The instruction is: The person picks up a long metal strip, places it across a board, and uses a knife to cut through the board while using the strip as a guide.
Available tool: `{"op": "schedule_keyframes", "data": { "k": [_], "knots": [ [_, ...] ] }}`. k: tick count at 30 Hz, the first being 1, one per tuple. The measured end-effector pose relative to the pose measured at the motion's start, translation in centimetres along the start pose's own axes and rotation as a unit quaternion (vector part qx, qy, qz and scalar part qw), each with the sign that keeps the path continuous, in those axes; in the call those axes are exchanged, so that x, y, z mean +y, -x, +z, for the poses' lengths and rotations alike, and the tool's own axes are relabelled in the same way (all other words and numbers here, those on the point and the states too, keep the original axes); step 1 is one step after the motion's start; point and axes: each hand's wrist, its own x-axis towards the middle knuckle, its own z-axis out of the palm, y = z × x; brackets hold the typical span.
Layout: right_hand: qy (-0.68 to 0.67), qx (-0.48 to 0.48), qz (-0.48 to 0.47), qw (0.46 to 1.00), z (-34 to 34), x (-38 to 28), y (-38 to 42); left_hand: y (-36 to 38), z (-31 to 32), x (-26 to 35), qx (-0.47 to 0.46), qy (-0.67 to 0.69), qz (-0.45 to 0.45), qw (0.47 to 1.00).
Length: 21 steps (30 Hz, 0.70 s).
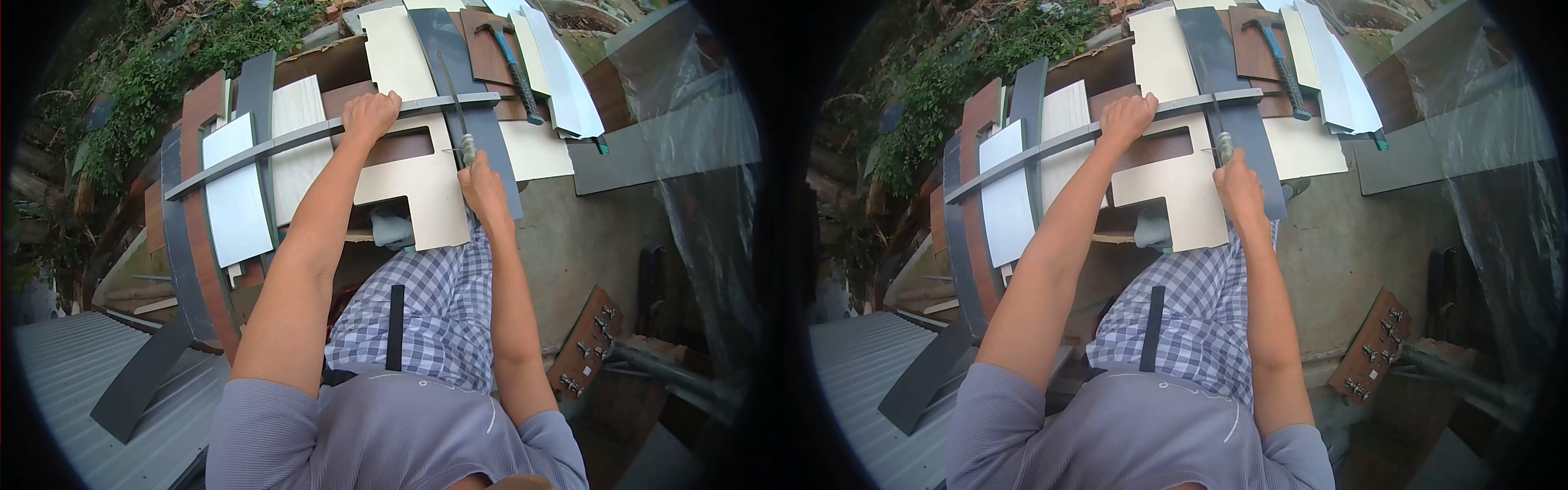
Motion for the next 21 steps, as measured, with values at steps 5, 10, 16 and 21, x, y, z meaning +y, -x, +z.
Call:
{"op": "schedule_keyframes", "data": {
  "k": [5, 10, 16, 21],
  "knots": [
    [0.011, -0.020, 0.034, 0.999, -0.3, 1.4, 3.5, 0.1, 0.1, -0.2, -0.001, 0.001, 0.007, 1.000],
    [0.016, 0.012, -0.015, 1.000, -0.1, 0.1, -2.5, 0.1, -0.3, 0.0, 0.003, 0.000, -0.001, 1.000],
    [0.034, 0.035, -0.026, 0.998, 0.7, -1.8, -5.9, -0.1, 0.1, 0.1, -0.003, -0.028, -0.004, 1.000],
    [0.025, -0.001, -0.007, 1.000, -0.1, -0.1, 0.4, 0.1, -0.1, 0.0, 0.007, 0.007, 0.000, 1.000]
  ]
}}
